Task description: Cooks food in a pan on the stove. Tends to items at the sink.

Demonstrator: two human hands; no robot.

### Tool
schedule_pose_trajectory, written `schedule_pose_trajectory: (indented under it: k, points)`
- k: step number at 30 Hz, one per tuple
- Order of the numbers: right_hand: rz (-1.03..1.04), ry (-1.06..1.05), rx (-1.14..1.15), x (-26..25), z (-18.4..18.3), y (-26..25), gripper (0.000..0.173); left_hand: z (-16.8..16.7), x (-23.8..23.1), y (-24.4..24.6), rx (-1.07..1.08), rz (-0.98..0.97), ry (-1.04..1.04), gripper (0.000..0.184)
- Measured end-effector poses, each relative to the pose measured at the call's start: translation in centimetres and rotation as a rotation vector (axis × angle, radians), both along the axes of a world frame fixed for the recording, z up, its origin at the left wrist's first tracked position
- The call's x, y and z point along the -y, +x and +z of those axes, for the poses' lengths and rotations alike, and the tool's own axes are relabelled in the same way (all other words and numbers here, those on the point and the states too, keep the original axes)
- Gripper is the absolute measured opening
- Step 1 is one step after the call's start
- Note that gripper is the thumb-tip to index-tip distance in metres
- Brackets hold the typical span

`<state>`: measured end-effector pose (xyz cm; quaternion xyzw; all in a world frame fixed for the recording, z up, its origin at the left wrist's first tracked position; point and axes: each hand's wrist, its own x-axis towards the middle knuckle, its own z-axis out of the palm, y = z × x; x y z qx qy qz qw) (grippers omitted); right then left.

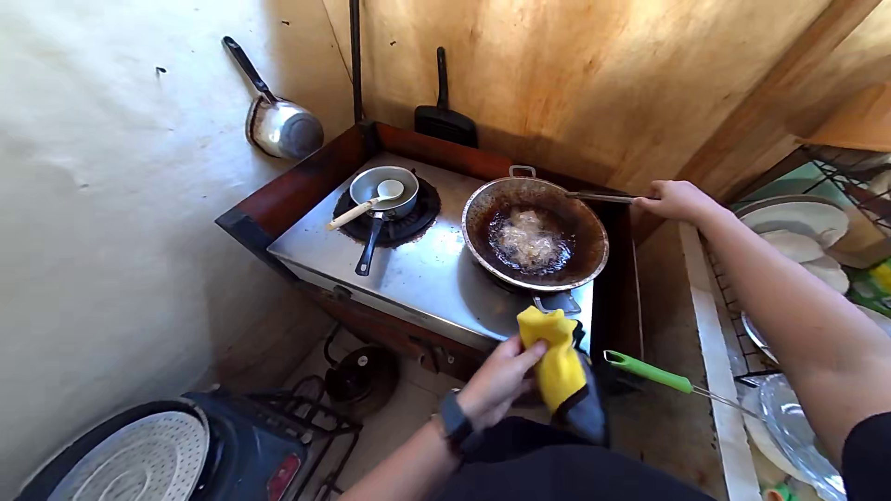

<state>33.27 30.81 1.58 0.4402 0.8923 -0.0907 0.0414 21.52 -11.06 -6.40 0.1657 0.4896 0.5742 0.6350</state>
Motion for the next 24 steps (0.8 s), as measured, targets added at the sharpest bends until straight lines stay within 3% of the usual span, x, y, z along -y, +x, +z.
schedule_pose_trajectory:
  k: [5, 7, 10, 13, 16, 20, 24]
  points:
    - [-0.047, 0.063, -0.046, 1.5, 0.7, 1.6, 0.049, 4.5, 5.2, -9.9, -0.461, 0.106, 0.229, 0.026]
    - [-0.066, 0.092, -0.094, 2.9, 1.5, 2.6, 0.046, 7.5, 5.5, -14.3, -0.701, 0.172, 0.205, 0.028]
    - [-0.126, 0.096, -0.111, 5.7, 3.5, 3.9, 0.044, 11.2, 3.4, -20.3, -0.899, 0.195, 0.165, 0.036]
    - [-0.154, 0.145, -0.165, 8.4, 4.2, 6.2, 0.045, 13.6, -2.3, -25.5, -0.966, 0.108, 0.153, 0.041]
    - [-0.224, 0.186, -0.204, 13.2, 5.3, 8.1, 0.05, 14.0, -10.3, -30.6, -1.081, -0.02, 0.138, 0.046]
    - [-0.428, 0.133, -0.224, 22.1, 6.3, 7.8, 0.052, 12.5, -21.1, -34.3, -1.243, -0.207, 0.048, 0.05]
    - [-0.579, 0.053, -0.253, 29.7, 5.4, 6.0, 0.055, 8.9, -30.4, -35.3, -1.364, -0.383, 0.043, 0.051]
